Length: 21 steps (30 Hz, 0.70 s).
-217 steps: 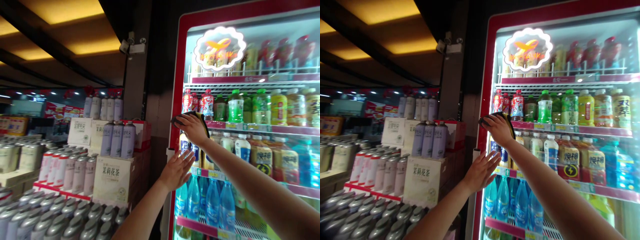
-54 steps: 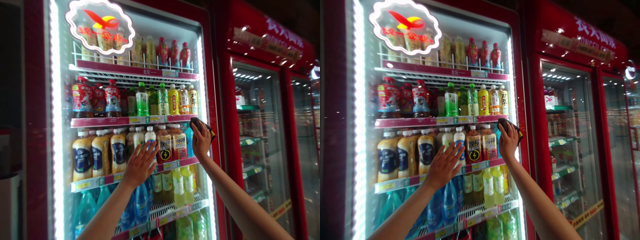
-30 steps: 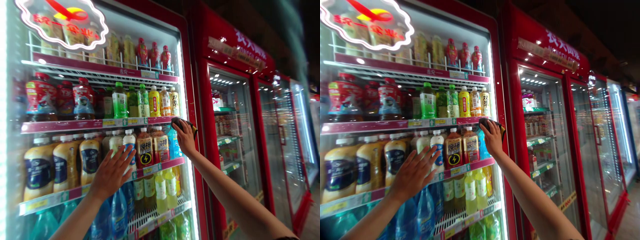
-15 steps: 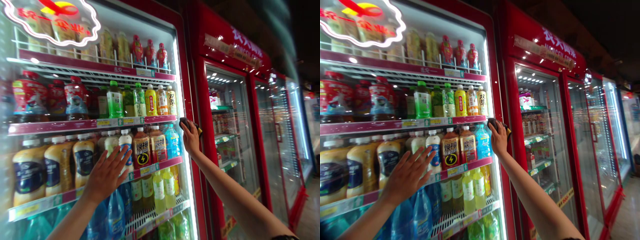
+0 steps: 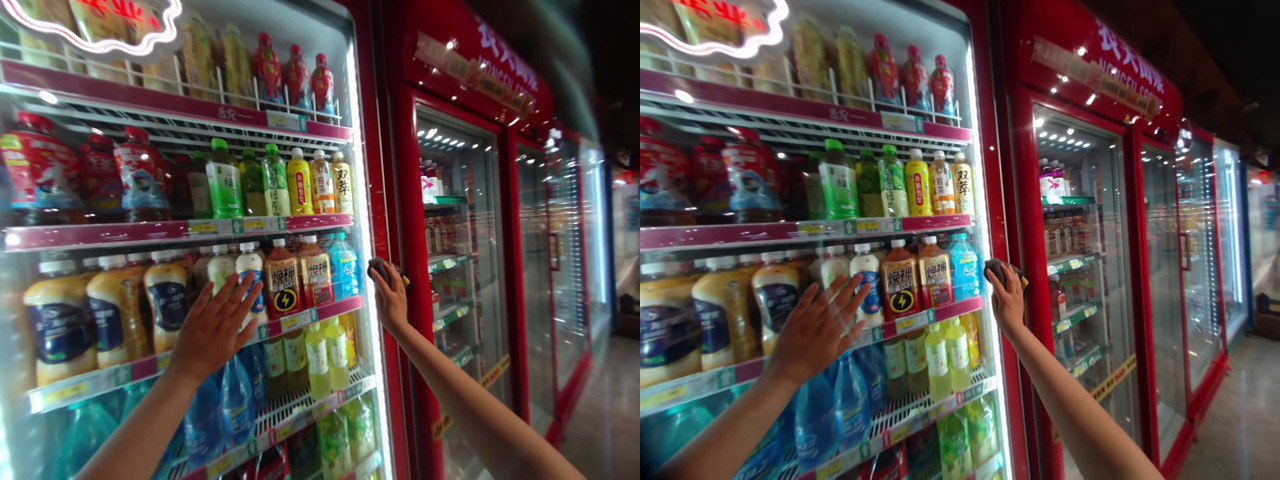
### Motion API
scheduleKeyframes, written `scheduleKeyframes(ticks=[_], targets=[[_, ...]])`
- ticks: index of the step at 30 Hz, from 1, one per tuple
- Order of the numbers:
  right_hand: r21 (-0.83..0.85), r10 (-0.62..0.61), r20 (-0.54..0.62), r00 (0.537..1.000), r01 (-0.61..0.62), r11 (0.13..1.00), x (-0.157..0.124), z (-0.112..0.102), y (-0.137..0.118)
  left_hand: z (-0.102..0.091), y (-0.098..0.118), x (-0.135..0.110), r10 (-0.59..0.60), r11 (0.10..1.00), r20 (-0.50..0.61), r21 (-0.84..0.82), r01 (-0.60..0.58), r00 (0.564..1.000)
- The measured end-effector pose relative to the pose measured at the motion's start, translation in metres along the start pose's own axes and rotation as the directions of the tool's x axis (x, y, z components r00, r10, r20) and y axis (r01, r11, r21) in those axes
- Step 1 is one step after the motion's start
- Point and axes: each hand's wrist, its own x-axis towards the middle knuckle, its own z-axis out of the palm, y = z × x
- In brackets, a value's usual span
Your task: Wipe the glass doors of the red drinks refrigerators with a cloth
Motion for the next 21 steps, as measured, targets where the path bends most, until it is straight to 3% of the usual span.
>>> scheduleKeyframes(ticks=[3, 5, 8, 10, 12, 15, 17, 19, 21], targets=[[-0.001, 0.044, -0.061, 0.997, -0.044, 0.999, 0.038, 0.012, -0.003, -0.002, 0.001, 0.001, 0.012, 1.000, -0.035, 0.014, -0.012, 0.999], [-0.023, 0.064, -0.086, 0.994, -0.066, 0.998, 0.048, 0.016, -0.009, -0.003, 0.001, 0.002, 0.020, 1.000, -0.054, 0.017, -0.019, 0.998], [-0.032, -0.028, -0.005, 1.000, 0.028, 0.999, 0.026, 0.009, -0.017, -0.004, 0.002, 0.003, 0.029, 0.999, -0.068, 0.024, -0.027, 0.997], [-0.004, -0.147, 0.097, 0.984, 0.148, 0.989, 0.001, -0.002, -0.014, -0.004, 0.002, 0.002, 0.029, 0.999, -0.062, 0.032, -0.027, 0.998], [0.013, -0.191, 0.133, 0.973, 0.191, 0.982, -0.014, -0.009, -0.008, -0.005, 0.002, 0.001, 0.027, 0.999, -0.046, 0.038, -0.025, 0.999], [0.014, -0.089, 0.034, 0.995, 0.088, 0.996, -0.003, -0.005, -0.007, -0.006, 0.002, 0.000, 0.022, 0.999, -0.018, 0.042, -0.021, 1.000], [0.020, -0.014, -0.032, 0.999, 0.014, 1.000, 0.015, 0.005, -0.021, -0.006, 0.002, 0.000, 0.018, 0.999, -0.007, 0.047, -0.018, 1.000], [0.022, -0.014, -0.026, 1.000, 0.015, 1.000, 0.025, 0.013, -0.044, -0.005, 0.002, -0.001, 0.019, 0.998, -0.005, 0.053, -0.018, 1.000], [0.027, -0.098, 0.049, 0.994, 0.097, 0.995, 0.019, 0.011, -0.063, -0.004, 0.002, -0.001, 0.018, 0.998, -0.004, 0.057, -0.018, 1.000]])
